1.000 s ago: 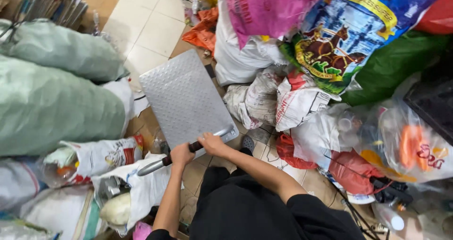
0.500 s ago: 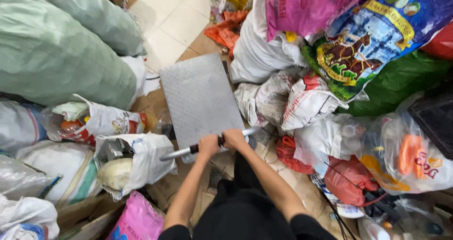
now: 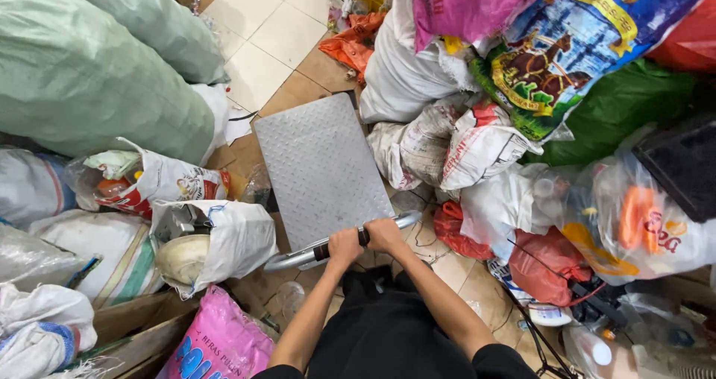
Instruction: The person moves a hand truck through a cluttered storage area filled with sacks and boxes. They place a pink bag on the hand truck, then remove a weighing scale from it and set it aside. The person then picks up a black tray containing plastic containers and places it into a blue basket. Finally, they lift a white sack containing a metal object and place it onto the hand truck.
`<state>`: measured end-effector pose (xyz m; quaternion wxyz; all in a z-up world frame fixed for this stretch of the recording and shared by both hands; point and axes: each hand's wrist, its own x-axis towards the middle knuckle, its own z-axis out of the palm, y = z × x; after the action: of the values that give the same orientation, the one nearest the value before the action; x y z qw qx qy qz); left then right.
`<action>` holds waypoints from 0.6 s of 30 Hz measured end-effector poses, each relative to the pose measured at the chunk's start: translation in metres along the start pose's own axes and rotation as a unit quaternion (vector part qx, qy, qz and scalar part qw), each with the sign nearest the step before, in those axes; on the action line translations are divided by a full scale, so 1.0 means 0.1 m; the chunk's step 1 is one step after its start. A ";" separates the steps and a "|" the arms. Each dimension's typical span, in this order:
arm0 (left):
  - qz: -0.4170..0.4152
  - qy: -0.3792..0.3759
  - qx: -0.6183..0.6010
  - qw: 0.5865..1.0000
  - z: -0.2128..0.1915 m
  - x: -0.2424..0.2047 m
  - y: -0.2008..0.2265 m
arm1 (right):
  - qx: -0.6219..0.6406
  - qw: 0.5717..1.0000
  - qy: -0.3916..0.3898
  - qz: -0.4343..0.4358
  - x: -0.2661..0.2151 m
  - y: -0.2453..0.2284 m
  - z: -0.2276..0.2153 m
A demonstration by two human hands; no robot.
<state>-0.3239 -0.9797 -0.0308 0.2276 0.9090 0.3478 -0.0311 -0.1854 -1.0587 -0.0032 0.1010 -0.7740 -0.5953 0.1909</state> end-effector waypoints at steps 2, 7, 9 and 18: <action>-0.013 -0.007 0.006 1.000 0.08 -0.02 0.10 | -0.004 1.000 0.004 -0.005 -0.11 0.08 0.00; -0.046 -0.029 0.035 0.998 0.29 -0.18 0.38 | 0.037 0.998 0.034 -0.033 -0.42 0.31 0.10; -0.056 -0.012 0.034 0.998 0.33 -0.21 0.53 | 0.022 0.998 0.042 -0.048 -0.50 0.45 0.14; -0.065 0.065 0.049 0.995 0.59 -0.53 1.11 | 0.024 0.994 0.076 -0.074 -0.99 0.72 0.01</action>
<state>-0.2868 -1.1110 -0.0288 0.1567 0.8948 0.4181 -0.0036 -0.1442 -1.1737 -0.0139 0.1782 -0.7372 -0.6371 0.1375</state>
